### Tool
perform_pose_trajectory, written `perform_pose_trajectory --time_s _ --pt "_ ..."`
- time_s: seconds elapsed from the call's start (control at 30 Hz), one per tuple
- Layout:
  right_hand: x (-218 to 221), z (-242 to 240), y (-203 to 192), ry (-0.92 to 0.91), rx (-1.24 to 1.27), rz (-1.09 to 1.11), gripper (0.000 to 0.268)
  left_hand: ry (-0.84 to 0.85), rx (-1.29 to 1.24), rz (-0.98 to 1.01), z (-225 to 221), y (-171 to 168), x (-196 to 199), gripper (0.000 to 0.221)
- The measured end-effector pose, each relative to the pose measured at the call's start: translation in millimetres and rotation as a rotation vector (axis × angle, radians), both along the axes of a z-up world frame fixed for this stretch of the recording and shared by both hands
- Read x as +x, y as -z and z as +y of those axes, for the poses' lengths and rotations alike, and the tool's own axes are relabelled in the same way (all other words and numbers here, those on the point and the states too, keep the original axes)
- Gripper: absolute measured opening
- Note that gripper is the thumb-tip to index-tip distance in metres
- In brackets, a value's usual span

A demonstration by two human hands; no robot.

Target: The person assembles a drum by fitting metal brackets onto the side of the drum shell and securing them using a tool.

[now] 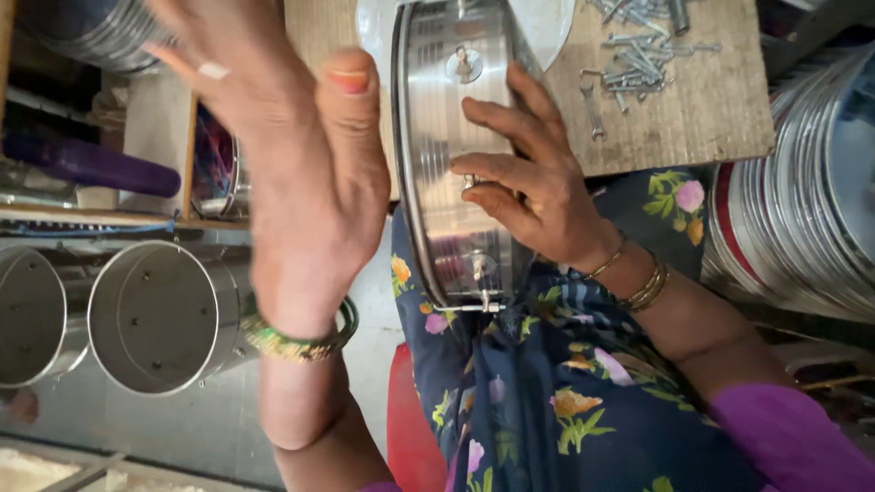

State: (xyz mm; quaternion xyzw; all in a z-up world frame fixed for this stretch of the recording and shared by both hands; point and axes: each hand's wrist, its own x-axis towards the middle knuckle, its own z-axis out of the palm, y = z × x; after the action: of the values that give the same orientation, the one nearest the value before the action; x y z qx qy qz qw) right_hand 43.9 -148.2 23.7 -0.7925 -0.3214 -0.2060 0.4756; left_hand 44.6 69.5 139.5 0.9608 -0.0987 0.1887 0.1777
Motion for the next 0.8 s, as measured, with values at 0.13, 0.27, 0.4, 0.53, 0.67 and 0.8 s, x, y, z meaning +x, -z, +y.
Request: perform_pose_trajectory --time_s 0.13,0.27,0.4,0.53,0.67,0.8 --pt "3.8 0.8 -2.1 0.003 -0.003 -0.011 0.025 -0.051 0.114 0.148 -26.8 -4.4 11.3 0.074" --pt "3.2 1.1 -2.6 0.007 -0.043 -0.01 0.025 0.122 -0.012 0.105 -38.6 47.1 56.7 0.066" --pt "8.0 7.5 -4.3 0.023 -0.013 -0.024 0.025 0.114 -0.158 0.101 -22.4 78.7 71.3 0.067" --pt "11.7 8.4 -4.2 0.032 0.005 -0.05 0.024 0.234 -0.535 0.16 -3.4 88.1 45.1 0.064" --pt "23.9 11.1 -2.4 0.064 0.008 -0.062 0.024 0.277 -0.73 0.187 3.8 105.6 -27.3 0.068" --pt "48.4 14.9 -2.5 0.066 0.0 -0.079 0.022 0.198 -0.954 0.213 -8.6 154.4 -70.0 0.076"
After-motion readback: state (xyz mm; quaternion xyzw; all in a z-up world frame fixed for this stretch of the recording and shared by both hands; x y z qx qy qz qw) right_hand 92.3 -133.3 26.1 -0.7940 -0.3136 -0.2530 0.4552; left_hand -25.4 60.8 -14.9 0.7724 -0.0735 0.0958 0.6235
